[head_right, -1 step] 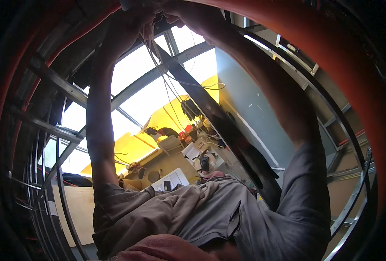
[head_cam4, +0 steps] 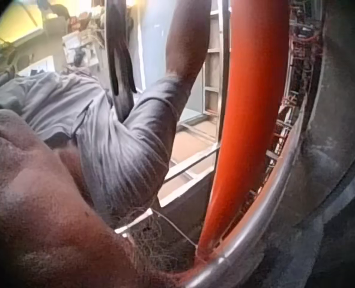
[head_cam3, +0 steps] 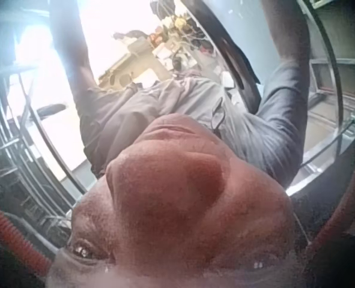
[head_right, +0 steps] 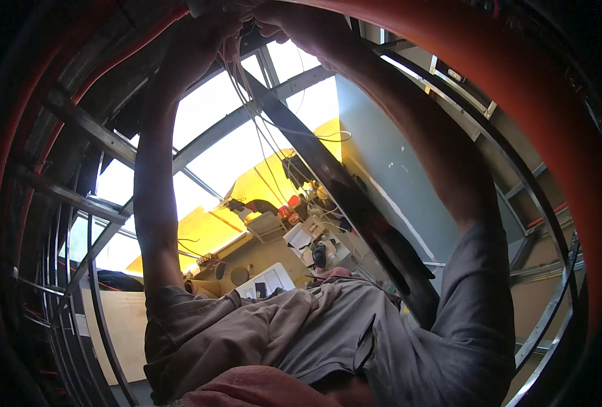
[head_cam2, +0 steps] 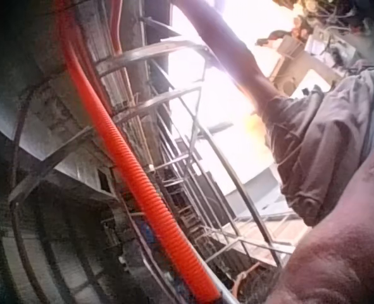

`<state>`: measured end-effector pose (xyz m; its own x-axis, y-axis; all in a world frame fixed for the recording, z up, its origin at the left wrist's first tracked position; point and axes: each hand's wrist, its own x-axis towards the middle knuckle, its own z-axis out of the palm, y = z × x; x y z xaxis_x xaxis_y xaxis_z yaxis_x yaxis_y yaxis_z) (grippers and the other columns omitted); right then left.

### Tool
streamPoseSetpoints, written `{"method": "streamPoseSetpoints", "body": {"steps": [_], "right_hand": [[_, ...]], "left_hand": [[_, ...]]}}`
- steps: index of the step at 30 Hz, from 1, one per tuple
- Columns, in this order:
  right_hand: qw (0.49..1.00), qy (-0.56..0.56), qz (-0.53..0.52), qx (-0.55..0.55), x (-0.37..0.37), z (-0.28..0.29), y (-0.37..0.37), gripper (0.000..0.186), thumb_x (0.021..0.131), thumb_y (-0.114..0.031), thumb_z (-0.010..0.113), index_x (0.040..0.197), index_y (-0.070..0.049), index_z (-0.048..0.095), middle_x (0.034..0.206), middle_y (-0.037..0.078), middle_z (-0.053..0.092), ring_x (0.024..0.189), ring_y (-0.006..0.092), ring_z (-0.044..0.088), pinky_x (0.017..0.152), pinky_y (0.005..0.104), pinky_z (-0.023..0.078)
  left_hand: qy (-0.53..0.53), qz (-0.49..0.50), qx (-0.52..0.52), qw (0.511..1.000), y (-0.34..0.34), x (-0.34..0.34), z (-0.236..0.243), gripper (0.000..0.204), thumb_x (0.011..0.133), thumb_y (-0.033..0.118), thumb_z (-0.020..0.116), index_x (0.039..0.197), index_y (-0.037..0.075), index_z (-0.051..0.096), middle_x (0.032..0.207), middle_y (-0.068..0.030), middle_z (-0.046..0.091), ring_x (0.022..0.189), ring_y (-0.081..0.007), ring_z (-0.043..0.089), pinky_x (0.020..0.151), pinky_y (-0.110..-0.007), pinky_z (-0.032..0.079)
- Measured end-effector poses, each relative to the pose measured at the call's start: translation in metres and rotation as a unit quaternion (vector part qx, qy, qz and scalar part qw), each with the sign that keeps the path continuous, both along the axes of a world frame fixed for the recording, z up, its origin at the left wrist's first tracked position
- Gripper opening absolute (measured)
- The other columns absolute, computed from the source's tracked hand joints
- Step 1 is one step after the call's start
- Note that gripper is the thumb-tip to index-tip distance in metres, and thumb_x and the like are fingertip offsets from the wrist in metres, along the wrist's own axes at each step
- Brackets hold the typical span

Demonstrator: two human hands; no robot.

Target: Installing and organizing electrical wiring within a metal ceiling frame using pliers.

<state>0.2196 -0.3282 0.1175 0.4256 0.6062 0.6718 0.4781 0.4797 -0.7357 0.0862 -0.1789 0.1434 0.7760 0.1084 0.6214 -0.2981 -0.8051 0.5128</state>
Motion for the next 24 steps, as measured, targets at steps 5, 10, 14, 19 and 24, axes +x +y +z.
{"method": "streamPoseSetpoints", "body": {"steps": [5, 10, 14, 19, 24], "right_hand": [[0.997, 0.014, -0.057, -0.055, -0.005, 0.008, -0.006, 0.020, 0.092, -0.021, 0.061, 0.094, -0.001, 0.065, 0.084, 0.009, 0.065, 0.077, 0.0182, 0.063, 0.067, 0.0361, 0.053], [0.997, -0.007, -0.059, -0.055, -0.016, 0.012, -0.005, 0.020, 0.093, -0.020, 0.059, 0.094, -0.001, 0.065, 0.084, 0.008, 0.065, 0.077, 0.0177, 0.062, 0.067, 0.0347, 0.052], [1.000, 0.002, -0.014, -0.009, -0.005, 0.004, 0.003, 0.021, 0.094, -0.021, 0.058, 0.094, -0.001, 0.065, 0.083, 0.007, 0.065, 0.076, 0.0163, 0.062, 0.066, 0.0326, 0.052], [0.995, -0.017, -0.082, -0.048, -0.013, 0.005, 0.000, 0.024, 0.094, -0.025, 0.060, 0.097, -0.002, 0.065, 0.083, 0.006, 0.066, 0.075, 0.0154, 0.063, 0.066, 0.0314, 0.053], [0.995, -0.038, -0.094, 0.011, -0.001, -0.006, 0.017, 0.028, 0.094, -0.029, 0.061, 0.102, -0.003, 0.066, 0.084, 0.005, 0.067, 0.075, 0.0144, 0.063, 0.065, 0.0309, 0.053]], "left_hand": [[-0.017, -0.092, -0.049, 0.994, -0.010, -0.002, 0.009, 0.019, 0.095, 0.007, 0.057, 0.110, -0.001, 0.066, 0.089, -0.0081, 0.068, 0.074, -0.0136, 0.065, 0.064, -0.026, 0.056], [-0.113, 0.024, 0.364, 0.924, 0.005, -0.010, 0.010, 0.022, 0.091, 0.003, 0.059, 0.112, 0.005, 0.067, 0.094, -0.0078, 0.069, 0.079, -0.0161, 0.067, 0.067, -0.028, 0.058], [-0.050, 0.011, 0.252, 0.966, -0.012, -0.013, 0.012, 0.022, 0.094, 0.006, 0.057, 0.114, 0.006, 0.067, 0.092, -0.0069, 0.069, 0.071, -0.0135, 0.064, 0.062, -0.027, 0.055], [0.032, 0.044, 0.071, 0.996, -0.013, -0.013, 0.006, 0.023, 0.098, 0.014, 0.052, 0.116, 0.007, 0.066, 0.085, -0.0040, 0.067, 0.060, -0.0098, 0.052, 0.052, -0.025, 0.046], [-0.013, 0.002, 0.098, 0.995, 0.025, 0.002, -0.002, 0.019, 0.097, 0.019, 0.055, 0.105, 0.010, 0.070, 0.076, -0.0047, 0.067, 0.061, -0.0114, 0.058, 0.056, -0.028, 0.048]]}}
